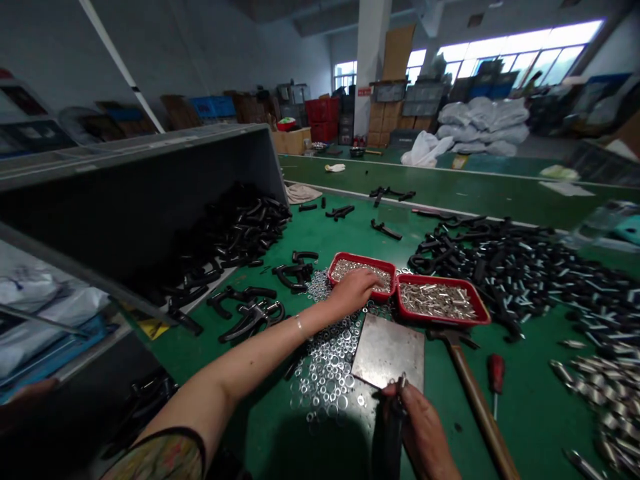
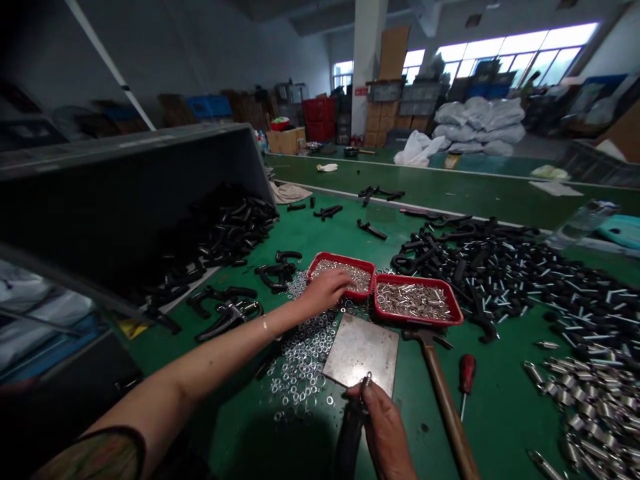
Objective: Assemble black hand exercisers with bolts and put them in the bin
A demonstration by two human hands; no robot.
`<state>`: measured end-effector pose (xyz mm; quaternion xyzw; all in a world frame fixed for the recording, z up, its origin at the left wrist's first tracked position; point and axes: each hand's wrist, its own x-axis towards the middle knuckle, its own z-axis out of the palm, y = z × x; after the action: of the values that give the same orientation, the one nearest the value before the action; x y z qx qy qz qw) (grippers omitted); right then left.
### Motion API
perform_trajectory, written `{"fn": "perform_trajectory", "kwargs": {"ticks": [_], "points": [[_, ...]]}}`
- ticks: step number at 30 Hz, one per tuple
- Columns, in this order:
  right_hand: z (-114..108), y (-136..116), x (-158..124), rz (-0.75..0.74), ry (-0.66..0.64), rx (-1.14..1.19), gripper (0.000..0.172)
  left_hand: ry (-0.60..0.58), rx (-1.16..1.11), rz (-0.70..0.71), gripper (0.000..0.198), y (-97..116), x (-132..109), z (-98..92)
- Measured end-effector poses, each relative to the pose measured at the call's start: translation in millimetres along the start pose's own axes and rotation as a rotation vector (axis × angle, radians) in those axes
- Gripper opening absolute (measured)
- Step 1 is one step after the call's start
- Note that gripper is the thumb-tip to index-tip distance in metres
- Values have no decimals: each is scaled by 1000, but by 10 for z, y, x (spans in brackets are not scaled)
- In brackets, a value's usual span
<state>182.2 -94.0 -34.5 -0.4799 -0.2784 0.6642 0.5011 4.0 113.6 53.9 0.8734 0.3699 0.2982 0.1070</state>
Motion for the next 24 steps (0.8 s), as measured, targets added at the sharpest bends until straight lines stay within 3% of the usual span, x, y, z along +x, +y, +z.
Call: {"fn": "perform_trajectory", "kwargs": {"ticks": [4, 8, 11, 14, 17, 20, 22, 24], "points": [[-47, 15, 57, 55, -77, 147, 38, -187, 143, 132, 34, -31, 954, 523], [-39, 14, 82, 47, -134, 98, 39, -308, 239, 303, 32, -65, 1740, 1041], [-46, 15, 113, 116, -171, 113, 37, -369, 234, 418, 21, -124, 2060, 1317], [-75, 37, 143, 167, -165, 139, 37, -381, 219, 494, 19, -216, 2162, 1495], [-112, 71, 166, 156, -153, 83, 42, -352, 194, 527, 20, -274, 2165, 1584], [-127, 83, 164, 156, -171, 77, 43, -258, 197, 487, 22, -263, 2205, 1528], [-117, 61, 148, 159, -185, 105, 41, -116, 186, 350, 21, -232, 2251, 1357], [-93, 19, 125, 148, -176, 105, 38, 44, 108, 146, 18, -189, 2234, 1060]]}}
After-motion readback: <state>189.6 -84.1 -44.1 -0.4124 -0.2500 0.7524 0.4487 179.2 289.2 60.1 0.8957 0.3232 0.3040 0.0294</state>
